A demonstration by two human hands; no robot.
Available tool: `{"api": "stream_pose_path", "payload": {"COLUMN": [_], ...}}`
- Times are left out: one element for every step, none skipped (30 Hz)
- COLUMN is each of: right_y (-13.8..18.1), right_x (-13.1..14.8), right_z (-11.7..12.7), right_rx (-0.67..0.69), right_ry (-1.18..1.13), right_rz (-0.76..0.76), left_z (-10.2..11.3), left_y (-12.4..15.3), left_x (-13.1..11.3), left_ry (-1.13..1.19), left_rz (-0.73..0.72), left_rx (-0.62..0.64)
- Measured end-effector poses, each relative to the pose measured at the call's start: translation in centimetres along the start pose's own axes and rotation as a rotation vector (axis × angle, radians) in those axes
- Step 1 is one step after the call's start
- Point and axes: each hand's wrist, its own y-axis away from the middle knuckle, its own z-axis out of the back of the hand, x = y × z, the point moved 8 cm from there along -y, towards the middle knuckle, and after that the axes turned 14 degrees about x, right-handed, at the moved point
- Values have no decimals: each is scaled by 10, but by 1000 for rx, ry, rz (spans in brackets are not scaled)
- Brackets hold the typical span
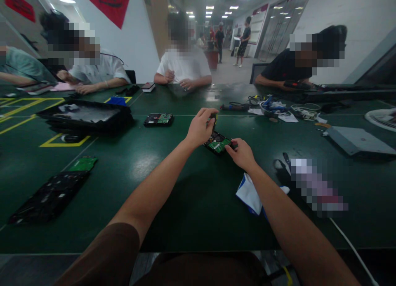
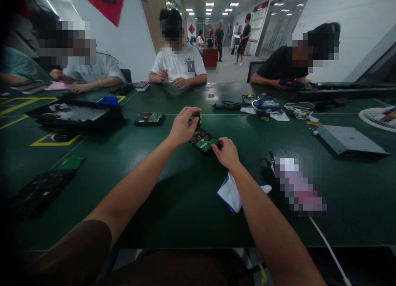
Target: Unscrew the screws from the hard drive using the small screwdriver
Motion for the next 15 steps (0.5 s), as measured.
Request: {"api": "stream_pose_path", "payload": {"right_y": [0,0,0,0,0,0,0,0,0,0,0,0,0,0,0], "right_x": [0,0,-1,-1,-1,-1,-1,-1,-1,-1,-1,-1,-1,0,0], "right_z": [0,0,0,0,0,0,0,0,0,0,0,1,1,1,1], "right_rx": [0,1,3,6,9,11,12,11,10,10,10,12,13,16,18], "right_ry": [0,0,0,2,5,8,10,9,8,5,1,-2,-5,-7,-10], "right_rz": [-1,-3,-5,-7,-7,-6,-4,-3,-1,0,-2,-6,-10,-14,-17], "left_z": [0,0,0,0,-1,-1,-1,-2,-3,-3,-4,-4,-4,-4,-3], "left_y": [0,0,0,1,1,1,1,2,2,2,2,2,2,2,2], "left_x": [0,1,2,4,5,7,9,11,12,13,13,12,10,8,6], "left_ry": [-4,-2,4,15,29,46,63,78,91,99,102,102,97,87,73], "left_rz": [8,18,31,45,59,72,80,84,83,77,68,55,41,28,17], "left_rx": [-1,-4,-9,-11,-14,-18,-23,-27,-29,-31,-31,-29,-26,-25,-26]}}
